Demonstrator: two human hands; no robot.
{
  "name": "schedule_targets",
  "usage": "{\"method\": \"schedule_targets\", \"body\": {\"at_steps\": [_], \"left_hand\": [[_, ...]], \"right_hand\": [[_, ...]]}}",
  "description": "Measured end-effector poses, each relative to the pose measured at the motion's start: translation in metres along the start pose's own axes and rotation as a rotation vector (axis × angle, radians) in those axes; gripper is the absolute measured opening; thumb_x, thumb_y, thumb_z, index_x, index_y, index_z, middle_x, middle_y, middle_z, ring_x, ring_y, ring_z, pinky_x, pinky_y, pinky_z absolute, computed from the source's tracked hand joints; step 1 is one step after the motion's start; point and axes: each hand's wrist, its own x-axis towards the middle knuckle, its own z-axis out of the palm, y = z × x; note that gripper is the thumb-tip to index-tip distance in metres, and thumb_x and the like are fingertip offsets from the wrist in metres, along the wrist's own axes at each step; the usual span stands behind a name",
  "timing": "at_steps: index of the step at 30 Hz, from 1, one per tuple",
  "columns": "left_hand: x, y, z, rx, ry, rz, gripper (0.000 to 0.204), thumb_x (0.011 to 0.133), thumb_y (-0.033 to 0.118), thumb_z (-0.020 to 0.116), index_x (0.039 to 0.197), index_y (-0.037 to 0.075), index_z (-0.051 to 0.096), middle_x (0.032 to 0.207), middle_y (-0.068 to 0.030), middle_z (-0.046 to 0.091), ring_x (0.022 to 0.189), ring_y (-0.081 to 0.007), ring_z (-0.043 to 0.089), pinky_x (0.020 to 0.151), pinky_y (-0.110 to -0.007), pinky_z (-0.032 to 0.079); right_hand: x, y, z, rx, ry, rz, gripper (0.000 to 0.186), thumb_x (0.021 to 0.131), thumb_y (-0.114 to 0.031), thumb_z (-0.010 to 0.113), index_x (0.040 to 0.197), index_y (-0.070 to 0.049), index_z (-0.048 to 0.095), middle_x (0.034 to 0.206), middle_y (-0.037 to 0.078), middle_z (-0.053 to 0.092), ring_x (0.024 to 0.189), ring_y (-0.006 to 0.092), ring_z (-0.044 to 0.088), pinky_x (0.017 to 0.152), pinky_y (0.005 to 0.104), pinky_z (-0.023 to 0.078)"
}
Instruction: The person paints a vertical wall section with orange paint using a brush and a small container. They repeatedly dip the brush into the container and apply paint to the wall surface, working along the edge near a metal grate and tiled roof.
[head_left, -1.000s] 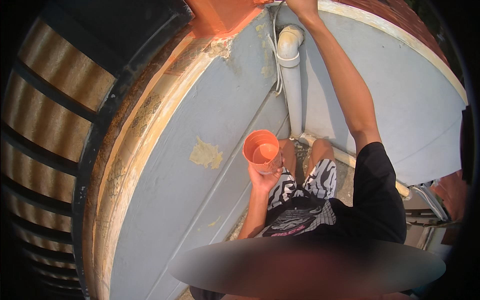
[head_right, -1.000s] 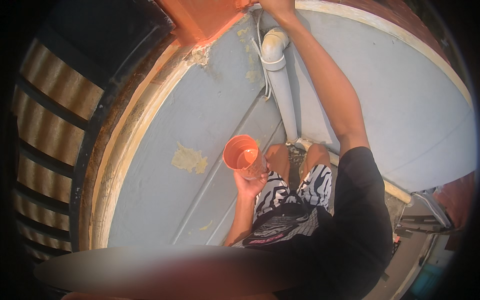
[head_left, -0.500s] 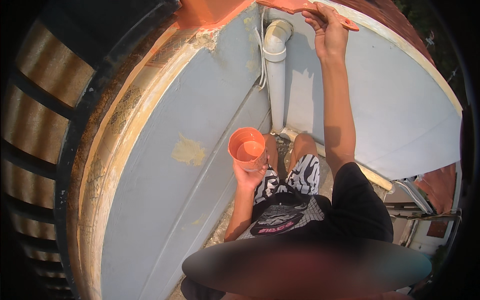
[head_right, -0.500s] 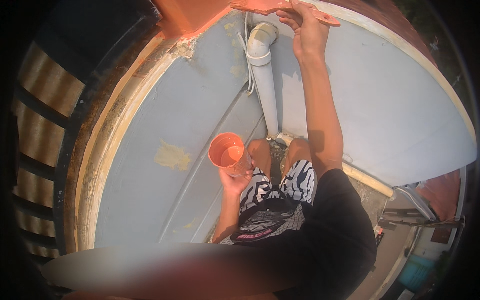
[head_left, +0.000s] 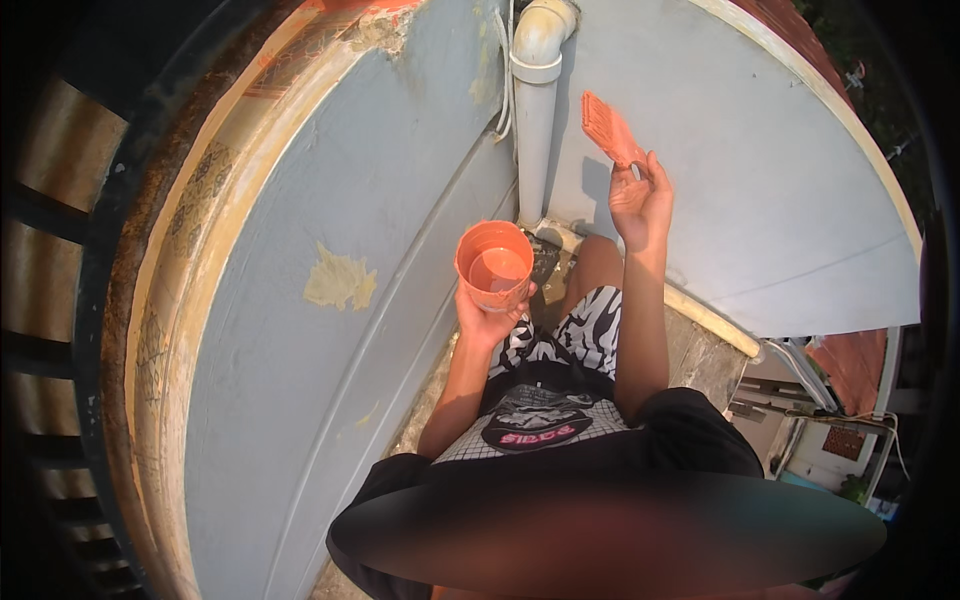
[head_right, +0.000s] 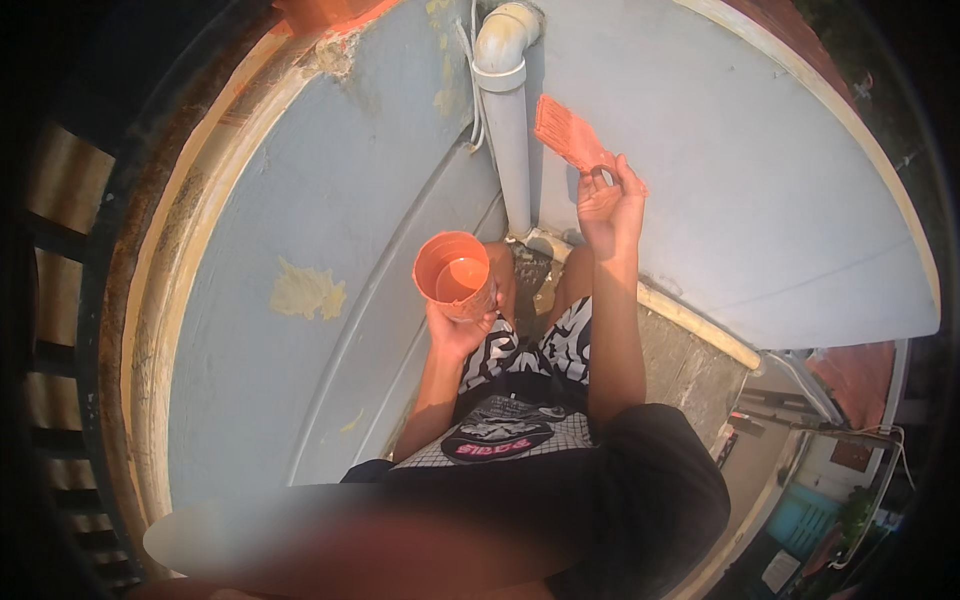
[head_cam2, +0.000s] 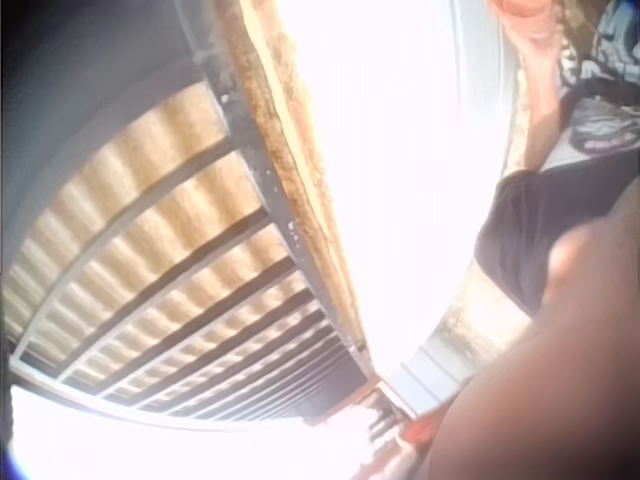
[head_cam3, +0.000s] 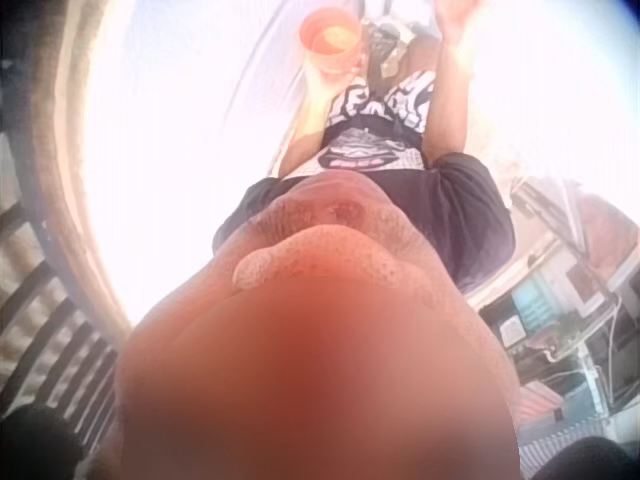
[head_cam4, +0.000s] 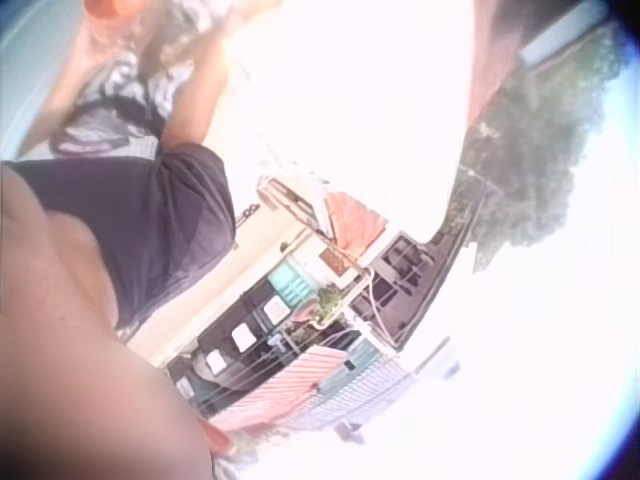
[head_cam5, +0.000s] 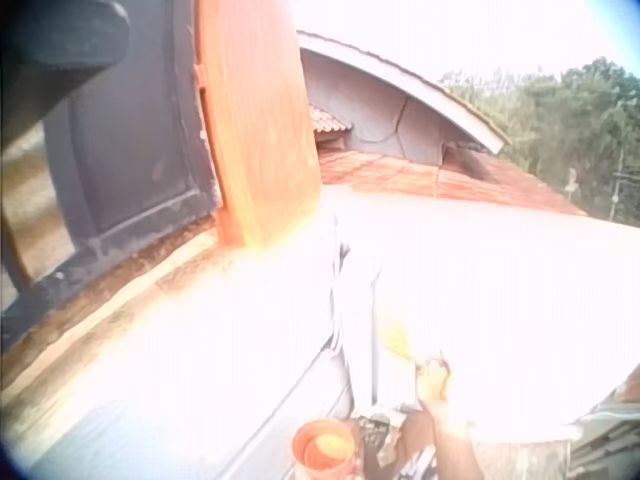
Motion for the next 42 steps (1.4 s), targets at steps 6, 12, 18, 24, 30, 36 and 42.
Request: {"method": "schedule_targets", "body": {"at_steps": [6,12,18,24,30,36,42], "left_hand": [[-0.022,-0.014,0.007,-0.079,-0.072,-0.03,0.066,0.097,0.062,0.047,0.136,0.009,0.057,0.121,-0.0225,0.063,0.099,-0.0405,0.066,0.063,-0.037,0.058],[-0.033,-0.029,0.027,-0.117,-0.045,-0.068,0.068,0.096,0.065,0.047,0.135,0.01,0.058,0.123,-0.0232,0.063,0.1,-0.0412,0.067,0.065,-0.039,0.059],[-0.026,-0.031,0.034,-0.079,-0.015,-0.084,0.067,0.096,0.062,0.048,0.136,0.008,0.057,0.124,-0.0231,0.062,0.101,-0.0412,0.067,0.065,-0.038,0.059],[-0.024,-0.048,0.039,-0.046,-0.015,-0.105,0.068,0.096,0.061,0.048,0.137,0.008,0.056,0.124,-0.0229,0.062,0.102,-0.0404,0.066,0.065,-0.037,0.059],[-0.011,-0.042,0.038,0.035,0.015,-0.086,0.065,0.098,0.059,0.046,0.136,0.008,0.056,0.123,-0.0225,0.063,0.102,-0.0401,0.066,0.064,-0.036,0.059],[-0.02,-0.061,0.043,0.069,0.013,-0.087,0.079,0.096,0.076,0.039,0.144,0.015,0.052,0.125,-0.016,0.066,0.097,-0.0376,0.068,0.063,-0.035,0.059],[0.001,-0.047,0.054,0.113,-0.06,-0.031,0.078,0.097,0.076,0.037,0.143,0.015,0.052,0.123,-0.0133,0.067,0.095,-0.0363,0.069,0.059,-0.037,0.055]], "right_hand": [[-0.016,0.0,-0.047,0.025,0.162,0.122,0.015,0.098,-0.018,0.071,0.093,-0.015,0.057,0.099,0.003,0.065,0.096,0.0191,0.064,0.074,0.0282,0.057],[-0.039,-0.008,-0.052,0.008,0.038,0.098,0.013,0.098,-0.02,0.071,0.092,-0.02,0.06,0.093,-0.001,0.062,0.087,0.0166,0.059,0.076,0.0302,0.055],[-0.045,-0.009,-0.046,0.012,-0.117,0.296,0.027,0.1,-0.019,0.068,0.123,-0.008,0.06,0.116,0.003,0.066,0.101,0.0154,0.065,0.082,0.0286,0.055],[-0.058,-0.02,-0.052,-0.016,-0.2,0.368,0.036,0.101,-0.019,0.066,0.132,-0.004,0.057,0.129,0.006,0.065,0.121,0.0189,0.062,0.096,0.0341,0.054],[-0.056,-0.016,-0.048,-0.004,-0.228,0.382,0.033,0.101,-0.018,0.065,0.13,-0.004,0.058,0.127,0.007,0.064,0.118,0.0202,0.062,0.1,0.0367,0.053],[-0.086,-0.021,-0.051,0.0,-0.21,0.456,0.028,0.099,-0.017,0.068,0.124,-0.006,0.062,0.119,0.005,0.064,0.107,0.0177,0.063,0.093,0.034,0.054],[-0.088,-0.012,-0.044,-0.025,-0.219,0.404,0.027,0.099,-0.019,0.069,0.121,-0.007,0.062,0.11,0.004,0.067,0.101,0.0175,0.065,0.088,0.0326,0.055]]}}
